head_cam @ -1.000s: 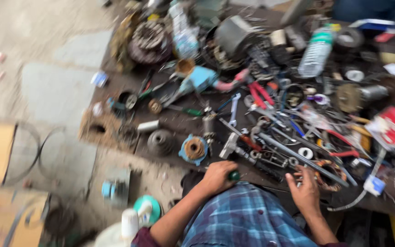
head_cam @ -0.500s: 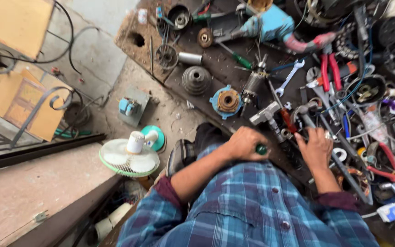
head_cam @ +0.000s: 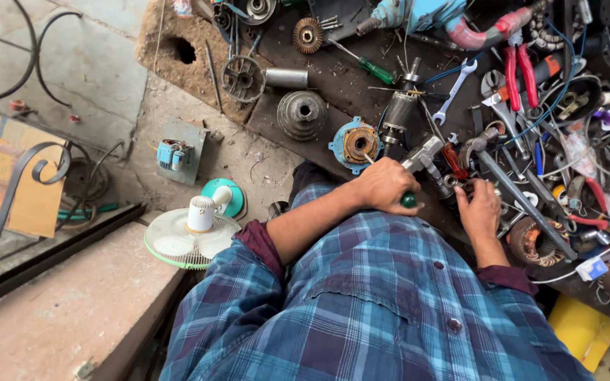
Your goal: The person uses a hammer and a screwdriver to repeatedly strike and pry at a small electric motor component clamped on a workbench. The person adjusts the component's position and continues hammering the same area.
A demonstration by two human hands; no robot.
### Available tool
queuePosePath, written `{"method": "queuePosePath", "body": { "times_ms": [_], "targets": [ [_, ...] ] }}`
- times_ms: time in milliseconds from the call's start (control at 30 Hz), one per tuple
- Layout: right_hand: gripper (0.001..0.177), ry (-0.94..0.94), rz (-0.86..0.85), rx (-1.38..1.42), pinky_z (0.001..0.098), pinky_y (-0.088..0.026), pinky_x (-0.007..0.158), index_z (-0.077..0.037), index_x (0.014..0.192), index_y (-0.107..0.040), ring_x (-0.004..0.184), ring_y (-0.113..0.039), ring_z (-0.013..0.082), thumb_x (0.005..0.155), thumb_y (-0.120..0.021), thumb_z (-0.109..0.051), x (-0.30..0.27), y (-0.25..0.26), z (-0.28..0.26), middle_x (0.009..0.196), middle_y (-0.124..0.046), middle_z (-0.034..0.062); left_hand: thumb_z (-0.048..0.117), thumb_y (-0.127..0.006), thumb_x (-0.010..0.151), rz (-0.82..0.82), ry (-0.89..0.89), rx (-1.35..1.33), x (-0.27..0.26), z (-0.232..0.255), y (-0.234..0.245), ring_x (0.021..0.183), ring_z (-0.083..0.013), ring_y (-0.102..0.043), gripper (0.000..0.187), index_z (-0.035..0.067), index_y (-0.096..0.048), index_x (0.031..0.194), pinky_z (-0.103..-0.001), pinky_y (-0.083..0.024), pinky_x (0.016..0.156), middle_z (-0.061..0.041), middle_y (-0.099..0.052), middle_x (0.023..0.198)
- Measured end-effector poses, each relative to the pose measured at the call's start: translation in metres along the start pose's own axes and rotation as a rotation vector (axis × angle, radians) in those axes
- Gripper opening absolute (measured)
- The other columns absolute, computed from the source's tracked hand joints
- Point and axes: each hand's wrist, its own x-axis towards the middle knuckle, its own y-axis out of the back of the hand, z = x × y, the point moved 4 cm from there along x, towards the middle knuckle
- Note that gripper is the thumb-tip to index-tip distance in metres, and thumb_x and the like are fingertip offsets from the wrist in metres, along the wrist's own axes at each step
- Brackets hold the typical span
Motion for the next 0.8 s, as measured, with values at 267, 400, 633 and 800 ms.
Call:
{"method": "queuePosePath", "body": {
  "times_ms": [267, 400, 633, 800],
  "targets": [
    [0.054, 0.002, 0.103, -0.154, 0.0623, -0.037, 0.105, -0.004, 0.135, -0.061, 0.125, -0.053, 0.0412, 0.098, -0.079, -0.04, 0.008, 0.007, -0.004, 0.133, -0.055, 0.017, 0.037, -0.076, 0.077, 0.066, 0.005, -0.189, 0.007, -0.04, 0.009, 0.06, -0.0337, -0.065, 0.029, 0.009, -0.071, 0.07, -0.043, -0.052, 0.057, -0.013, -0.065, 0.064],
    [0.054, -0.02, 0.072, -0.208, 0.064, -0.036, 0.106, -0.006, 0.135, -0.061, 0.123, -0.054, 0.0399, 0.098, -0.078, -0.041, 0.017, 0.007, 0.004, 0.131, -0.055, 0.0169, 0.035, -0.078, 0.079, 0.276, 0.179, -0.212, -0.001, -0.074, 0.008, 0.06, -0.0302, -0.065, 0.031, 0.006, -0.069, 0.072, -0.04, -0.053, 0.06, -0.012, -0.065, 0.066],
    [0.053, -0.018, 0.104, -0.285, 0.0595, -0.042, 0.097, -0.004, 0.129, -0.062, 0.114, -0.057, 0.0404, 0.095, -0.077, -0.042, 0.02, 0.017, 0.0, 0.121, -0.057, 0.0178, 0.018, -0.068, 0.094, 0.571, 0.525, -1.151, -0.014, -0.148, 0.032, 0.05, -0.0093, -0.04, 0.039, 0.007, -0.048, 0.063, -0.028, -0.03, 0.047, 0.0, -0.044, 0.058],
    [0.045, 0.033, -0.054, -0.05, 0.0527, -0.048, 0.086, -0.004, 0.114, -0.067, 0.104, -0.06, 0.0419, 0.098, -0.074, -0.045, 0.021, 0.009, -0.025, 0.112, -0.059, 0.0195, 0.022, -0.06, 0.093, 0.706, 0.528, -1.204, -0.023, -0.14, 0.053, 0.047, -0.0117, -0.046, 0.039, 0.005, -0.048, 0.061, -0.03, -0.036, 0.048, -0.004, -0.049, 0.054]
  ]
}}
